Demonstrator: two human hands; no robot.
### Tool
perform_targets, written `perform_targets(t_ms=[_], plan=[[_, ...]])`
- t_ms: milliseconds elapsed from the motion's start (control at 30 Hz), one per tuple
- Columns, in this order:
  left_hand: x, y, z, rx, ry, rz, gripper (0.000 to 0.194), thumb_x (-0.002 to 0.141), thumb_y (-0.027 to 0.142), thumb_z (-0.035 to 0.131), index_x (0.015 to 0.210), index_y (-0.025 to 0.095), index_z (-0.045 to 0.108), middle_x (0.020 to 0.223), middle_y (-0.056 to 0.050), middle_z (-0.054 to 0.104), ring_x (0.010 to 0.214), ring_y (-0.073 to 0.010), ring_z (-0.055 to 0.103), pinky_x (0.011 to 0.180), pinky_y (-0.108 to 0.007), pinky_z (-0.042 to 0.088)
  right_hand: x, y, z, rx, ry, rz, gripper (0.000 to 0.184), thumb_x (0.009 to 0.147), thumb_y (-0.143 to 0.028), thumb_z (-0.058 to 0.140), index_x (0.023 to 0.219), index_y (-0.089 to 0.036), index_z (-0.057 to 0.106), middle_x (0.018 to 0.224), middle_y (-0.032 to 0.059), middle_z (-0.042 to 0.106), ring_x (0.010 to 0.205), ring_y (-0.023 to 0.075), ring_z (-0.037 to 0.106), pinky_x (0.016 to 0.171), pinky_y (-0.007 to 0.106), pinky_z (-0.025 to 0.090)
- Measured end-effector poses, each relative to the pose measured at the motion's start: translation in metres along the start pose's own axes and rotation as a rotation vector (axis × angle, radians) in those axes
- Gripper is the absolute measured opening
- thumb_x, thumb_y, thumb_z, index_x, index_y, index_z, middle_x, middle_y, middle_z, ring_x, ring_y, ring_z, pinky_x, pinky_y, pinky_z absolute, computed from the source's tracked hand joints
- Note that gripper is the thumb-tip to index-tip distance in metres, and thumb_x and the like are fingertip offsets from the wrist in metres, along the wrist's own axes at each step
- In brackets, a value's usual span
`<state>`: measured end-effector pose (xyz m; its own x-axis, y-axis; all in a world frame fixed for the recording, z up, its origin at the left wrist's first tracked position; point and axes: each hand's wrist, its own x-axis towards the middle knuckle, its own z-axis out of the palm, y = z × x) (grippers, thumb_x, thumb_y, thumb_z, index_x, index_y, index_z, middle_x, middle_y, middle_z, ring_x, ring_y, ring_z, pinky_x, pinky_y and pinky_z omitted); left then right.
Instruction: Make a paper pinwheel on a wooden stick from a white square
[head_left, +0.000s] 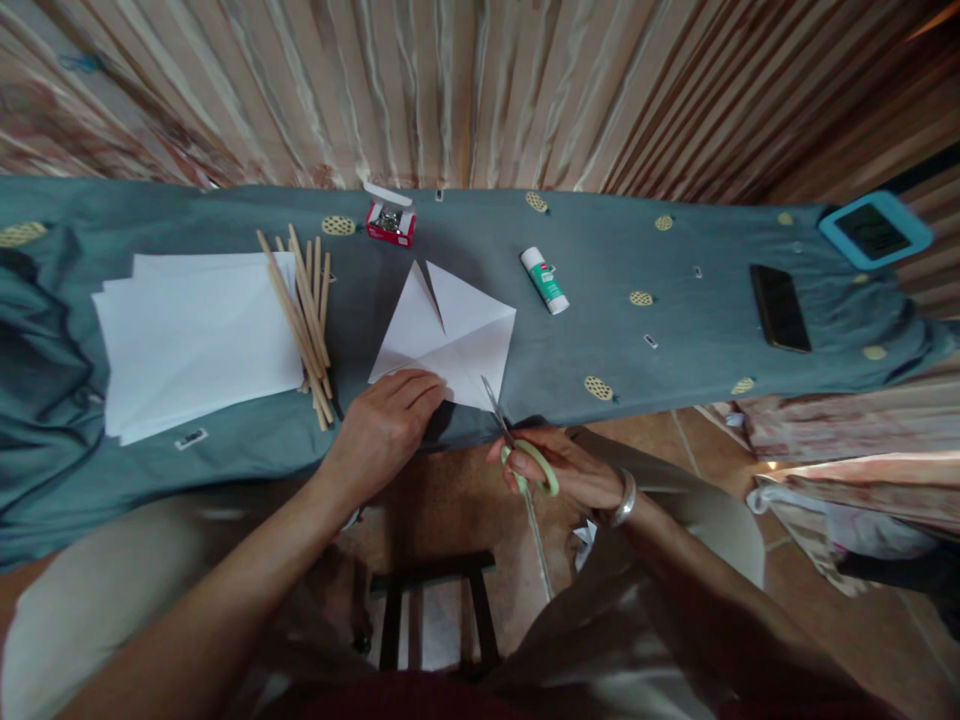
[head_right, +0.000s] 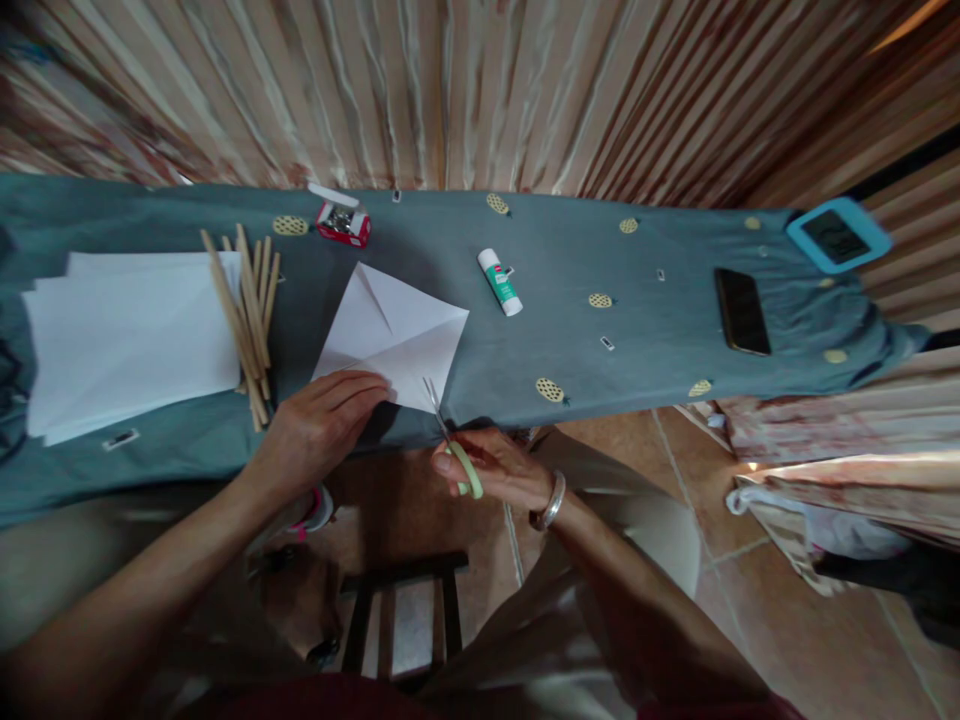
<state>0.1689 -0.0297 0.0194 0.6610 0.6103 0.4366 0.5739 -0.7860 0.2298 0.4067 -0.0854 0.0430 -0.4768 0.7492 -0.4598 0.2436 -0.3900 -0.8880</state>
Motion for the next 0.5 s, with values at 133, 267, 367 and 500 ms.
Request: perform_targets(t_ms=[133,267,367,500], plan=[[-0.0008,0.0000,0.0009,-0.010,-0.016,-0.011,0.022,0.091,0.010,0.049,0.104,0.008,0.066,0.106,-0.015,0.070,0.100,-0.0241,0.065,0.090,-0.040,0.055,-0.0013,0.0004,-0.0018,-0.034,0.002,0.003,0.059,0.078,-0.071,0.053,0.091,-0.014,0.062,0.067,0.0000,0.058,0.062,0.0102,0.052,0.058,0.024,0.040],[-0.0007,0.0001,0.0003,-0.026,-0.034,-0.011,0.022,0.089,0.007,0.050,0.104,0.008,0.066,0.107,-0.016,0.070,0.101,-0.0252,0.065,0.090,-0.042,0.055,-0.0022,0.0031,-0.0039,-0.071,-0.014,-0.017,0.056,0.081,-0.068,0.052,0.093,-0.015,0.063,0.070,0.0013,0.060,0.064,0.0113,0.053,0.058,0.025,0.040],[-0.0005,0.0002,-0.0002,-0.042,-0.044,-0.032,0.022,0.089,0.008,0.051,0.104,0.009,0.066,0.108,-0.015,0.070,0.102,-0.0249,0.065,0.091,-0.042,0.055,-0.0018,0.0049,-0.0047,-0.101,-0.026,-0.046,0.053,0.083,-0.066,0.052,0.090,-0.015,0.063,0.071,0.0016,0.061,0.065,0.0113,0.054,0.060,0.026,0.041],[-0.0002,0.0010,-0.0011,-0.036,-0.071,-0.050,0.022,0.088,0.008,0.051,0.105,0.011,0.065,0.109,-0.014,0.070,0.103,-0.0244,0.064,0.092,-0.041,0.054,-0.0014,0.0046,-0.0042,-0.104,-0.012,-0.032,0.057,0.082,-0.069,0.050,0.092,-0.014,0.064,0.071,0.0019,0.060,0.063,0.0114,0.054,0.059,0.025,0.041]])
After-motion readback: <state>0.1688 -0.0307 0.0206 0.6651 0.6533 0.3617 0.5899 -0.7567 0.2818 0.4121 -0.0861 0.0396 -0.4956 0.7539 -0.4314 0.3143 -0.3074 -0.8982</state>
